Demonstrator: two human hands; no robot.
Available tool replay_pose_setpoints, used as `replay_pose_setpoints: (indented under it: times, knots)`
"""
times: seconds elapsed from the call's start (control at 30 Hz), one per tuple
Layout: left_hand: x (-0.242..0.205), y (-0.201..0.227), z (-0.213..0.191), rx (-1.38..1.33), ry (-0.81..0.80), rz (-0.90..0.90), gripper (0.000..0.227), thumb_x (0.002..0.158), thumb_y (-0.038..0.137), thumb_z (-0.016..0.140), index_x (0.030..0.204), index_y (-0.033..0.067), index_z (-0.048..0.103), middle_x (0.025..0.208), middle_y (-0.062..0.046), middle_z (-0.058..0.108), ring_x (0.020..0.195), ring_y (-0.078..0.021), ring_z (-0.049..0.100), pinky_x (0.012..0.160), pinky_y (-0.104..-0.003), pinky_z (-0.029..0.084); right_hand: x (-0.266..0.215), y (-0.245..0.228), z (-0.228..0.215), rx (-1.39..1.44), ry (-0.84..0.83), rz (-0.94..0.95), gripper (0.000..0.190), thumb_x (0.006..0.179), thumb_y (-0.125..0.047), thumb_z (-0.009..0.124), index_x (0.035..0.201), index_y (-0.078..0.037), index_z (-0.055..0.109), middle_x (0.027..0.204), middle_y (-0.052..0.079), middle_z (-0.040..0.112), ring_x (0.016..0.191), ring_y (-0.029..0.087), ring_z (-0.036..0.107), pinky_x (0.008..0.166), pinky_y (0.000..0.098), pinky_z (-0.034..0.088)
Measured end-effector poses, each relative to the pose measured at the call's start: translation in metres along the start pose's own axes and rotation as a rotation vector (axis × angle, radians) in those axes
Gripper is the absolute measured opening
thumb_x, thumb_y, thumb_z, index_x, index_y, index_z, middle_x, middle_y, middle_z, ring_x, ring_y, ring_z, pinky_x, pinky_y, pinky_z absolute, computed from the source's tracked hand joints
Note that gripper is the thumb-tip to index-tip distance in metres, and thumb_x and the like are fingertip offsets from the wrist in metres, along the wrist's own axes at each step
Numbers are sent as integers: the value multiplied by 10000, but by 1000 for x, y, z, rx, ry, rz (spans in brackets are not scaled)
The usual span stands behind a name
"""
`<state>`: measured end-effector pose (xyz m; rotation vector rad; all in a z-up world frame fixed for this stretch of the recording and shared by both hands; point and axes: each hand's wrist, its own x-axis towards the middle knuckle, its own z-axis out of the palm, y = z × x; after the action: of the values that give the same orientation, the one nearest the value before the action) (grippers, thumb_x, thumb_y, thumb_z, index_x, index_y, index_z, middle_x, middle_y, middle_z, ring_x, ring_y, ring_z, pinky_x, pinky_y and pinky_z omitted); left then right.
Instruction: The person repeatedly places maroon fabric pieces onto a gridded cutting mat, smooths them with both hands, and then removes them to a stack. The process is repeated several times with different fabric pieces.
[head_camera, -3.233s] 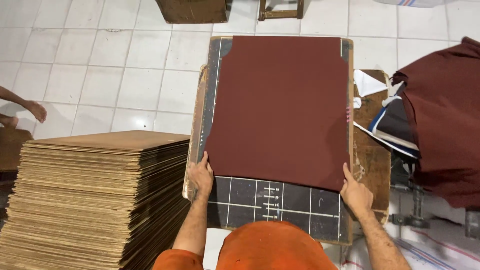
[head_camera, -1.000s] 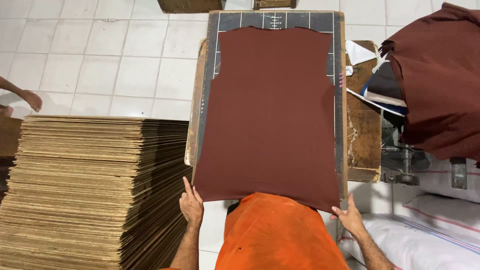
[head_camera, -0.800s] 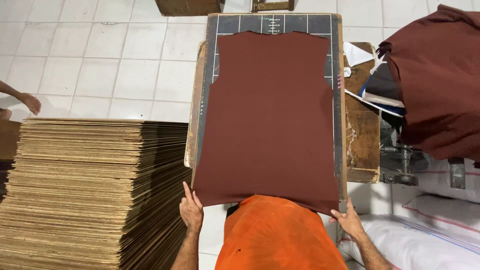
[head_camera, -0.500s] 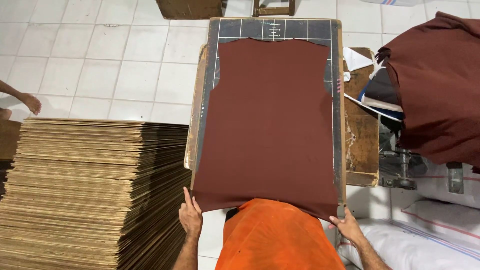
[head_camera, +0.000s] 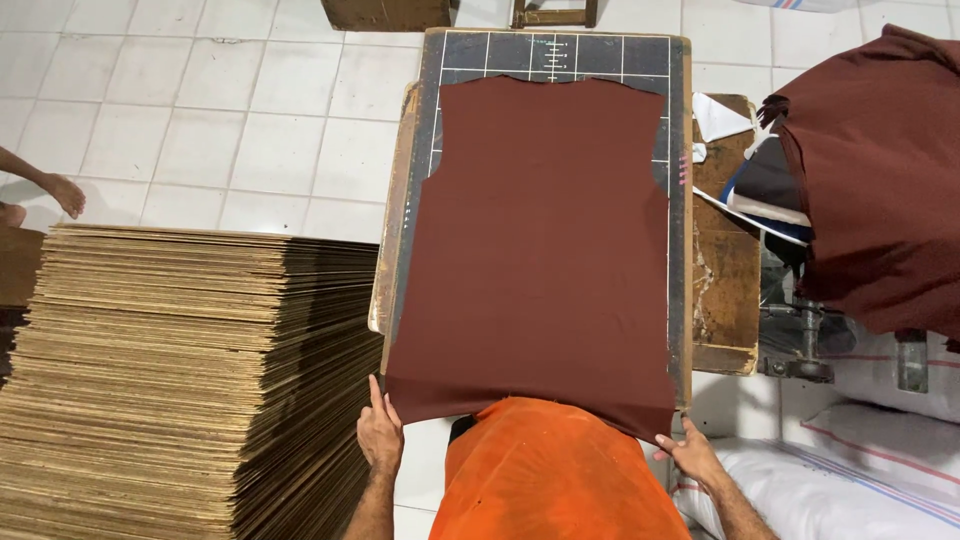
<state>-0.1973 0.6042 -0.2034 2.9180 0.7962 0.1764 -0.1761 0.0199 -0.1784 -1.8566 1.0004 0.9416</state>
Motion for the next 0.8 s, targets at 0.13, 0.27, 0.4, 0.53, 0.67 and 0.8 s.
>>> replay_pose_setpoints:
  times: [0.13, 0.27, 0.4, 0.53, 0.67, 0.8]
  knots:
    - [1, -2, 17, -36, 83, 18, 588, 1053, 334, 577, 1613, 278, 408, 626, -80, 497, 522, -255, 520, 504, -427, 465, -5, -12, 2, -15, 15, 18, 949, 975, -259, 715, 1658, -48, 90, 972, 200, 866, 973, 170, 348, 824, 323, 279]
    - [11, 21, 2, -400, -37, -333, 561, 1029, 453, 514, 1530, 201, 539, 893, -278, 729, 814, -470, 685, 738, -569, 494, 33, 10, 2, -216, 211, -27, 928, 914, -515, 635, 1692, -240, 211, 1230, 57, 793, 1238, 264, 669, 996, 424, 537]
    - [30, 48, 13, -330, 210, -442, 457, 1062, 392, 542, 1438, 143, 619, 1027, -112, 683, 881, -251, 532, 688, -402, 430, 65, 38, -14, 50, 637, -187, 660, 999, -242, 602, 1597, -33, 414, 1231, 248, 699, 1205, 413, 608, 1041, 458, 428]
    - [54, 127, -35, -434, 207, -101, 501, 973, 329, 575, 1395, 61, 606, 1272, -171, 655, 1186, -322, 553, 1022, -489, 422, 4, -32, -15, -70, 1015, -563, 556, 1005, -162, 588, 1518, 35, 504, 1229, 267, 593, 1194, 450, 525, 989, 590, 407]
    - [54, 184, -25, -376, 151, 469, 634, 915, 358, 708, 1466, 78, 562, 1537, -258, 481, 1426, -442, 441, 1174, -534, 313, -9, -94, 8, -455, 1079, -1137, 641, 859, -153, 767, 1462, -4, 612, 1354, 247, 585, 1337, 427, 531, 1123, 520, 414]
    - [27, 213, -35, -287, -135, 684, 608, 1018, 441, 558, 1525, 109, 502, 1612, -281, 356, 1513, -469, 281, 1219, -610, 197, -61, -133, 48, -591, 893, -1204, 581, 925, -253, 680, 1483, -121, 586, 1334, 212, 595, 1289, 389, 566, 1110, 489, 444]
